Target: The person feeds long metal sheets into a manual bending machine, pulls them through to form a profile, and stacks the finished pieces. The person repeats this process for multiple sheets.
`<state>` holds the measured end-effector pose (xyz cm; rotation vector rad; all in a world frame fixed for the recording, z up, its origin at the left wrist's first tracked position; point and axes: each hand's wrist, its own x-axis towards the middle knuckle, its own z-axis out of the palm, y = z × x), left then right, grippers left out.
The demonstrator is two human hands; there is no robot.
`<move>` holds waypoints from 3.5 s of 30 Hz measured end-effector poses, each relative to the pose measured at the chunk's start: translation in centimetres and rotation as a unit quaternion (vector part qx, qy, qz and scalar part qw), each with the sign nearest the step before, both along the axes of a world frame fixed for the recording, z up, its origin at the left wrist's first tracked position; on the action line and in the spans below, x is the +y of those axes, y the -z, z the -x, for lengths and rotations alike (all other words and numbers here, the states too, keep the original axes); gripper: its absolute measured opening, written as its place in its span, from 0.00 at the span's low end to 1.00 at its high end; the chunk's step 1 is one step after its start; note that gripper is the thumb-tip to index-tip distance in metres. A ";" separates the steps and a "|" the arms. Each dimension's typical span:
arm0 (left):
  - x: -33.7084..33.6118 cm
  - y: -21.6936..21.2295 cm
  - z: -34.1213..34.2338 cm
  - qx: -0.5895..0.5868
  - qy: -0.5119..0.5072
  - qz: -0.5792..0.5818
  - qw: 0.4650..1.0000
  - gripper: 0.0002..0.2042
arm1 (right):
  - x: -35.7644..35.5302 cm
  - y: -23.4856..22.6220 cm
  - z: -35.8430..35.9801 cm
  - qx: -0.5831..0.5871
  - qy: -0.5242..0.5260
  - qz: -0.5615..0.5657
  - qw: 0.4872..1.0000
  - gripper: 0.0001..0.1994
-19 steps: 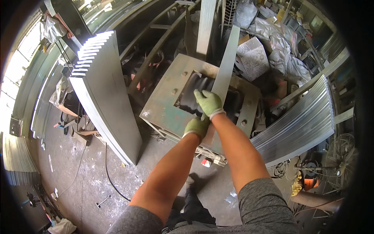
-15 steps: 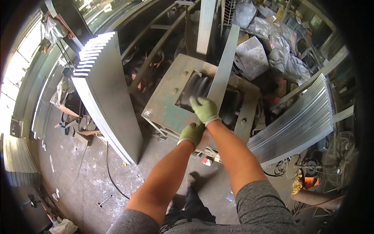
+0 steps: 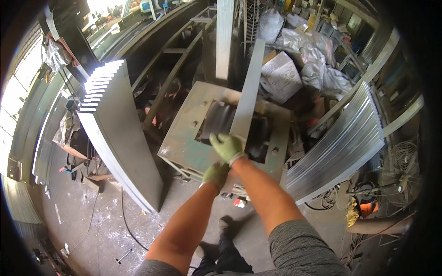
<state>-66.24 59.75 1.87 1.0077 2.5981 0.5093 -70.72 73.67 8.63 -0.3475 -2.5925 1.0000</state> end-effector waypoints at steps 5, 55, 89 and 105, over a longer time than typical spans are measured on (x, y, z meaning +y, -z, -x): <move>-8.4 1.1 -8.3 -0.078 -0.049 0.045 0.995 0.17 | -7.5 1.9 -7.4 0.012 -0.067 0.055 0.996 0.22; -10.6 -7.1 -14.0 -0.293 -0.206 -0.059 0.932 0.26 | -3.4 -0.8 -7.6 0.031 -0.186 -0.311 0.931 0.11; -41.5 -1.1 -46.7 -0.349 -0.390 0.011 0.852 0.38 | -18.4 4.2 -25.0 -0.040 -0.300 -0.285 0.909 0.13; -62.5 -4.8 -63.5 -0.321 -0.482 -0.030 0.815 0.29 | -35.1 0.6 -39.4 0.094 -0.252 0.003 0.963 0.22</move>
